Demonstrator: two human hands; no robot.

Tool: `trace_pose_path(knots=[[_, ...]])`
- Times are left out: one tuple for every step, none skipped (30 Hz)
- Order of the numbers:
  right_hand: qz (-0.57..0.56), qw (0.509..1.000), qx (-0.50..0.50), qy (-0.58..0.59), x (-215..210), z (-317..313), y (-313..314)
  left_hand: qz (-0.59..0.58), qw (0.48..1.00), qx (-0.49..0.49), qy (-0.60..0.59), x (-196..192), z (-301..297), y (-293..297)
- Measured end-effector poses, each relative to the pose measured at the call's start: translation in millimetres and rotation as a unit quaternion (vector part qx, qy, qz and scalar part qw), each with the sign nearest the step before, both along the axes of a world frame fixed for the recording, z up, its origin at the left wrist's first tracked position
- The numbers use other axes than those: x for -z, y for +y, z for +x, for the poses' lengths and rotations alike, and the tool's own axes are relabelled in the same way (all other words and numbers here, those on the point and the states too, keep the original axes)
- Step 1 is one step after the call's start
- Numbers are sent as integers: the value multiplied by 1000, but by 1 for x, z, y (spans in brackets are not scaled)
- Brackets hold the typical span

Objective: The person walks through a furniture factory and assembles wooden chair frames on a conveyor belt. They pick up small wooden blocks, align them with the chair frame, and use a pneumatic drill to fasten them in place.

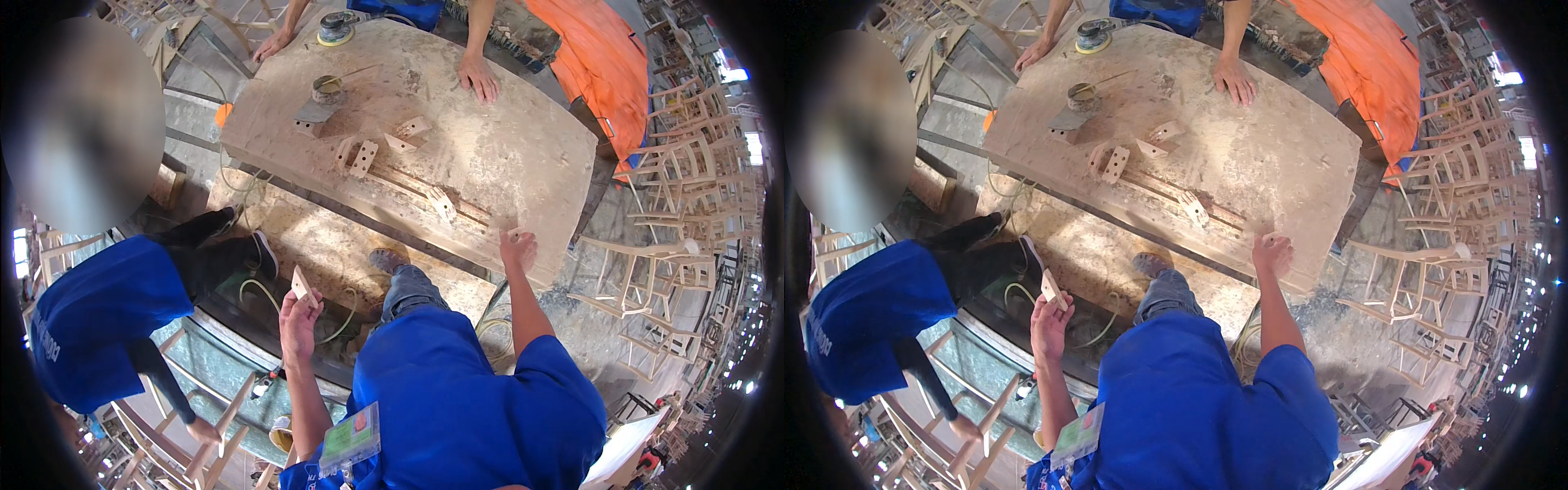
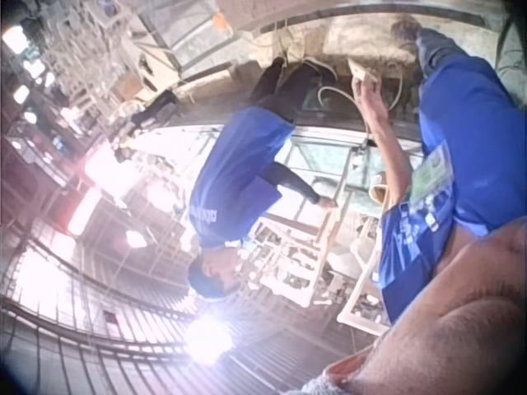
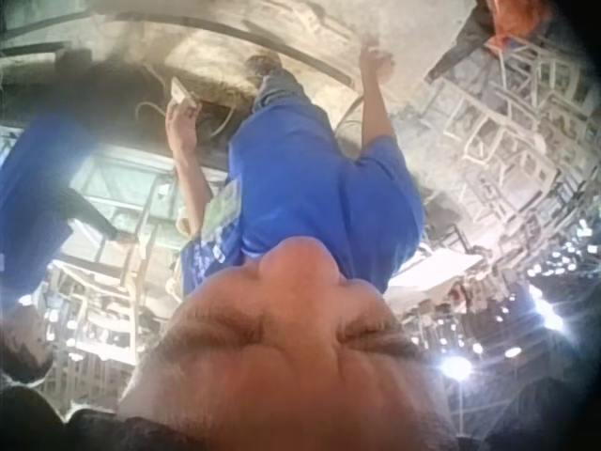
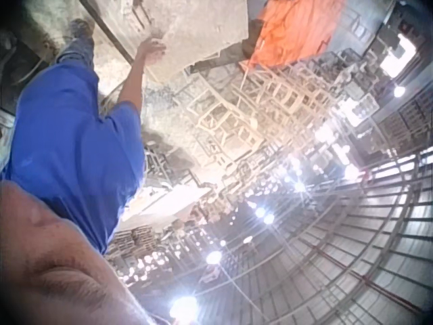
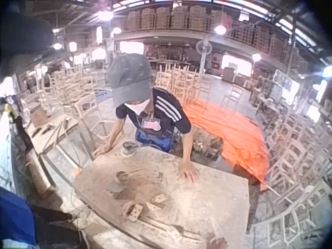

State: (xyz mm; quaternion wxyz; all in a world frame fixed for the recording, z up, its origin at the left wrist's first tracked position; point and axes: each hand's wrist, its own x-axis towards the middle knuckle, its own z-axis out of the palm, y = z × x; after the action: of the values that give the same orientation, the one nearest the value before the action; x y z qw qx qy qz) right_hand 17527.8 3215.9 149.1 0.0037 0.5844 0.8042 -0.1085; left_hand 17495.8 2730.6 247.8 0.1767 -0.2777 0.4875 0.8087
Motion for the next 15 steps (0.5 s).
trace_pose_path(knots=[[-26,1000,-3,-6,6,2,3,4,1000,21,10,-2,-5,4],[-53,998,-8,-14,10,5,9,3,999,43,20,-2,-12,9],[-60,998,-7,3,14,8,14,-7,998,60,32,-3,-18,13],[-55,998,-25,11,10,6,21,-5,998,57,37,3,-15,10],[-62,997,-40,23,8,6,21,27,996,66,53,8,-16,10],[-145,972,-88,162,5,12,17,52,993,72,74,10,-20,9],[-229,918,-125,298,2,14,7,89,992,62,67,2,-28,13],[-369,861,-125,326,-9,5,-19,104,991,59,65,-10,-34,25],[-495,792,-139,327,-36,-5,-46,126,988,55,66,-13,-31,27],[-571,731,-191,321,-62,-21,-78,161,983,61,69,-16,-27,27],[-634,665,-237,317,-85,-36,-109,159,983,62,70,-22,-24,28],[-693,611,-216,314,-104,-45,-141,161,982,65,70,-29,-21,29],[-748,544,-213,317,-112,-51,-169,165,981,70,69,-35,-18,30],[-775,508,-236,292,-125,-58,-194,162,981,65,88,-39,-12,28],[-797,474,-252,277,-133,-62,-215,159,980,60,104,-41,-4,25]])
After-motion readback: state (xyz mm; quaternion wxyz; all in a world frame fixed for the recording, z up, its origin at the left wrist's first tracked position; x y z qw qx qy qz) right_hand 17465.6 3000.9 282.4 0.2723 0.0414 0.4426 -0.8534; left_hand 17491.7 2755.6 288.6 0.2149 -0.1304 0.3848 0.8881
